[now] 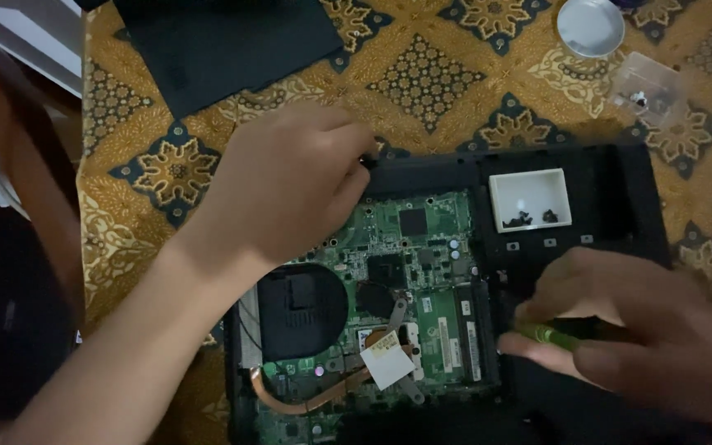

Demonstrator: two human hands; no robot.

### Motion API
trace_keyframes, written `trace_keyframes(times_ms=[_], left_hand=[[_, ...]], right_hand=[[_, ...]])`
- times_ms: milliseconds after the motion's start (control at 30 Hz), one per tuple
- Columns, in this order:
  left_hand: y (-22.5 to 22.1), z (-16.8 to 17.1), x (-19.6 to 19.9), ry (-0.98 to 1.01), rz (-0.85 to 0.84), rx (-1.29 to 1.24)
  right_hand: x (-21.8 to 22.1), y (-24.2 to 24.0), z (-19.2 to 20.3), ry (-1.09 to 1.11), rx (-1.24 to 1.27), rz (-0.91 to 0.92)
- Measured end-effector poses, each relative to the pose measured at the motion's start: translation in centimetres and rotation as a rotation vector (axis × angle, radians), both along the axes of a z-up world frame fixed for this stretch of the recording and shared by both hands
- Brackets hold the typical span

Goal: The person is disassembling and reassembling a laptop, focusing on the casing and internal components like the motherboard, using a screwdriver.

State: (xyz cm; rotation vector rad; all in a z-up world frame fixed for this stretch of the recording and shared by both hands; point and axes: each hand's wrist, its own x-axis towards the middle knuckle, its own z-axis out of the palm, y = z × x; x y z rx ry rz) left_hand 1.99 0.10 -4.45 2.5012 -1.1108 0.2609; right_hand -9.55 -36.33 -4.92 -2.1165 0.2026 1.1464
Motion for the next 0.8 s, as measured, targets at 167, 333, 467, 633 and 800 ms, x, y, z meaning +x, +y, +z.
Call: trace_keyframes(times_ms=[167, 333, 467, 633, 800], left_hand=[[-0.1, 0.0, 0.1, 0.032, 0.036, 0.014], [-0.2, 0.0, 0.3, 0.025, 0.041, 0.006], [-0.3, -0.1, 0.5, 0.046, 0.047, 0.024], [-0.3, 0.0, 0.4, 0.057, 0.058, 0.029], [-0.2, -0.1, 0.5, 0.063, 0.071, -0.001]], right_hand=[[1.3, 0.5, 0.9, -0.356, 0.149, 0.518], [-0.6, -0.3, 0.2, -0.339, 0.041, 0.270], [0.1, 1.2, 2.8, -0.885, 0.364, 0.730], [-1.8, 1.0, 1.5, -0.542, 0.099, 0.362], [-0.4, 1.4, 2.8, -0.048, -0.146, 0.296]])
